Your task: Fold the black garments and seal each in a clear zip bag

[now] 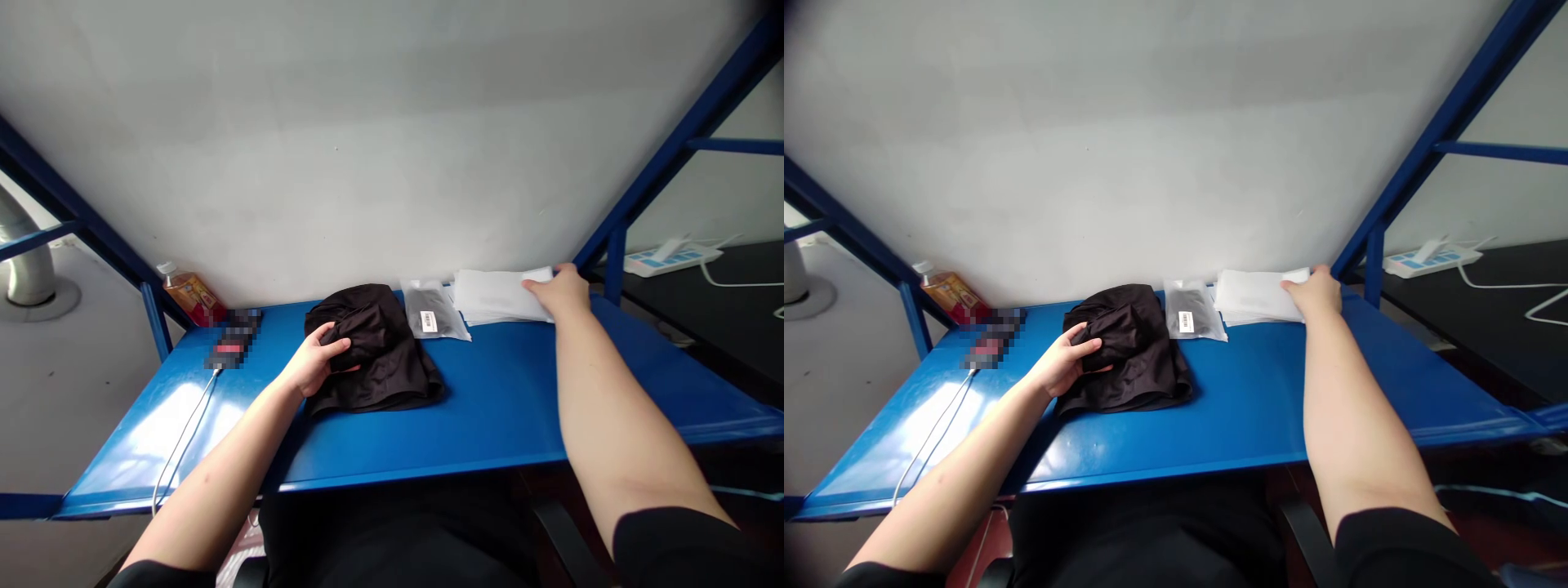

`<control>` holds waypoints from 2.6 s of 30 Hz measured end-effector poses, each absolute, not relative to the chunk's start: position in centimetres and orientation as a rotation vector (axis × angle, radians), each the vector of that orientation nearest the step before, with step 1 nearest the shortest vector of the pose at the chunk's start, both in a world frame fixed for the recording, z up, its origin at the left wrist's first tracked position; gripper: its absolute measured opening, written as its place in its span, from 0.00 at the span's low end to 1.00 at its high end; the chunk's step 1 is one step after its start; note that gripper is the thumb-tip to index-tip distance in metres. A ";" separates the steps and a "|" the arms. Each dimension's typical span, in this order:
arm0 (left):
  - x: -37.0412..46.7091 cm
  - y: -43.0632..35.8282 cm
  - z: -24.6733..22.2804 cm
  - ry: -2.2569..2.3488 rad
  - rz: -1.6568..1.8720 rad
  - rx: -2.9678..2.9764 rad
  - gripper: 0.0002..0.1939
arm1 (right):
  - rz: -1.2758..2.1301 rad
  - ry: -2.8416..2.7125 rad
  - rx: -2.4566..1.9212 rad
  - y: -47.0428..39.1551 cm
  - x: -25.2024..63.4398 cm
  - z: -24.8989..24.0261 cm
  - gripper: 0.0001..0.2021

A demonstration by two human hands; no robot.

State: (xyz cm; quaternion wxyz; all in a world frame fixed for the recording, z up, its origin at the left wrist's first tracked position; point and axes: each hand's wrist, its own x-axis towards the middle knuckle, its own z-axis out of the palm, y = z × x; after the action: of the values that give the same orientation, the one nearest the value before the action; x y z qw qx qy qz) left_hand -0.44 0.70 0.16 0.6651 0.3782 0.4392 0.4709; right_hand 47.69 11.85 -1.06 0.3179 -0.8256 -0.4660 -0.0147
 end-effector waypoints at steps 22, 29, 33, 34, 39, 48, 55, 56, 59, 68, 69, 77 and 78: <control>-1.1 0.3 1.2 0.926 0.988 1.250 0.35 | -0.061 -2.056 -1.872 13.6 38.7 -4.1 0.31; -0.3 0.3 0.3 1.072 0.997 1.237 0.29 | 0.362 -2.280 -1.062 8.8 31.2 -0.1 0.16; -0.1 0.7 -0.2 1.123 1.064 1.285 0.24 | 0.730 -2.336 -0.962 5.8 27.1 0.9 0.17; 0.0 0.7 -0.2 1.109 1.086 1.278 0.22 | 0.785 -2.326 -0.989 5.3 26.3 0.8 0.21; 0.2 0.4 0.4 0.926 1.162 1.086 0.20 | 1.181 -2.140 -1.011 4.4 24.2 0.5 0.32; 0.3 0.7 0.9 0.934 1.160 0.745 0.18 | 1.555 -2.036 -0.876 2.7 23.4 1.6 0.20; -0.3 1.1 0.4 1.363 1.433 1.022 0.20 | 1.769 -1.595 -0.678 2.0 23.5 2.2 0.28; -0.5 1.0 0.5 1.378 1.480 1.110 0.17 | 1.784 -1.510 -0.669 1.9 23.5 2.4 0.28; -0.8 -0.2 1.3 1.112 1.383 1.297 0.18 | 1.767 -1.344 -0.665 1.5 23.6 3.2 0.28; 3.3 -3.5 3.0 0.877 1.211 1.005 0.31 | 1.627 -1.296 -0.650 1.0 24.0 4.7 0.31; 3.5 -3.3 2.8 0.954 1.267 1.034 0.32 | 1.609 -1.340 -0.670 1.1 23.7 4.4 0.33; 3.0 -1.9 0.8 1.193 1.141 1.345 0.14 | 1.405 -1.727 -0.946 2.2 20.0 -1.5 0.40; 3.1 -1.7 0.5 1.215 1.138 1.335 0.13 | 1.355 -1.765 -0.978 2.3 19.9 -1.8 0.39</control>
State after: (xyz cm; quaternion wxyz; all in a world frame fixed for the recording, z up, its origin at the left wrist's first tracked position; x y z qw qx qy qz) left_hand 3.09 -1.74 0.55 0.4829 0.5479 0.4986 0.4670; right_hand 19.88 2.28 -1.85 0.3483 -0.3771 -0.6808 0.5225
